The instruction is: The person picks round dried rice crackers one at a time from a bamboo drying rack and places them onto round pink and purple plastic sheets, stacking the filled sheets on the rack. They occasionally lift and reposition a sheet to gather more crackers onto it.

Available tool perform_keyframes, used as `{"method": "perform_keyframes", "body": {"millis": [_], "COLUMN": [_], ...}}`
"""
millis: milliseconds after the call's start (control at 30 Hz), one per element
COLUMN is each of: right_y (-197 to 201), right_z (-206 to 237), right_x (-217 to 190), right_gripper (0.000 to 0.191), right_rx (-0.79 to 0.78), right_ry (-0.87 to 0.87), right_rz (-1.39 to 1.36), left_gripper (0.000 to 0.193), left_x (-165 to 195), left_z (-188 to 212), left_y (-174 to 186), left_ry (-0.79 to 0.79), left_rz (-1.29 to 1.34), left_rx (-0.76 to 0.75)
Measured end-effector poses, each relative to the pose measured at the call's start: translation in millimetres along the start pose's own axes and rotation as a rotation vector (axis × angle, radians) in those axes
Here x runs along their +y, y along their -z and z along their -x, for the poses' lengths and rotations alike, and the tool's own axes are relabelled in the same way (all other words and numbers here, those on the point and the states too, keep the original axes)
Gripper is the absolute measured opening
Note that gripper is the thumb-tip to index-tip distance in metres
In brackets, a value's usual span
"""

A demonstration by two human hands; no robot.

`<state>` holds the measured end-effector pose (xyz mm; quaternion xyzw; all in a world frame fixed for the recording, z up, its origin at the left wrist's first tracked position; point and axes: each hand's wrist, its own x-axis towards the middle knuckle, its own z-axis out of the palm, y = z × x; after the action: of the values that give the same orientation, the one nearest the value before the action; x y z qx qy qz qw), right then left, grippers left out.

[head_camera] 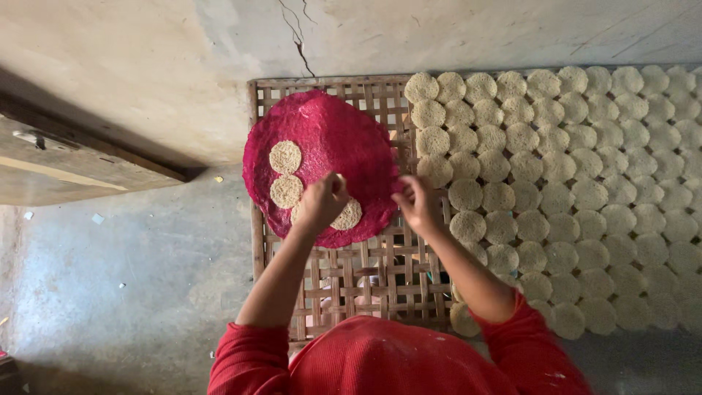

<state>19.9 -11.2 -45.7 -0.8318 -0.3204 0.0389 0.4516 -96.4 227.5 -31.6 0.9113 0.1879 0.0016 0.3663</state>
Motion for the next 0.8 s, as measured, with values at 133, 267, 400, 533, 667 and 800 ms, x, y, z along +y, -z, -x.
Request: {"method": "perform_keyframes", "body": {"millis": [133, 267, 400, 533, 667, 800], "right_y": [-30, -5, 36, 50, 54, 51], "right_z": [34, 36, 35, 40, 41, 48], "right_x": [4, 30, 51, 55, 43, 16], "right_gripper": [0.04, 0.021, 0.028, 0.034, 0.041, 0.054], "right_rx": [-0.359, -0.208, -0.048, 0.123, 0.131, 0.257], "right_ry": [-0.393, -0.466, -0.407, -0.195, -0.109, -0.047], "right_rz": [-1.118, -0.711, -0.058, 0.306, 0.507, 0.752], "left_gripper": [0.03, 0.021, 0.06, 0.054, 0.049, 0.025], "left_x": [45, 44, 16, 6, 10, 19], "left_z": [34, 55, 58, 56, 47, 51], "left_y": [-33, -42, -32, -25, -13, -5], "left_ry": [-0.293, -0.28, -0.165, 0.068, 0.109, -0.057], "left_rz": [0.233, 0.296, -0.261, -0.114, -0.21, -0.258], "left_rx": [0.014, 0.12, 0.201, -0.008, -0.027, 0.102]}}
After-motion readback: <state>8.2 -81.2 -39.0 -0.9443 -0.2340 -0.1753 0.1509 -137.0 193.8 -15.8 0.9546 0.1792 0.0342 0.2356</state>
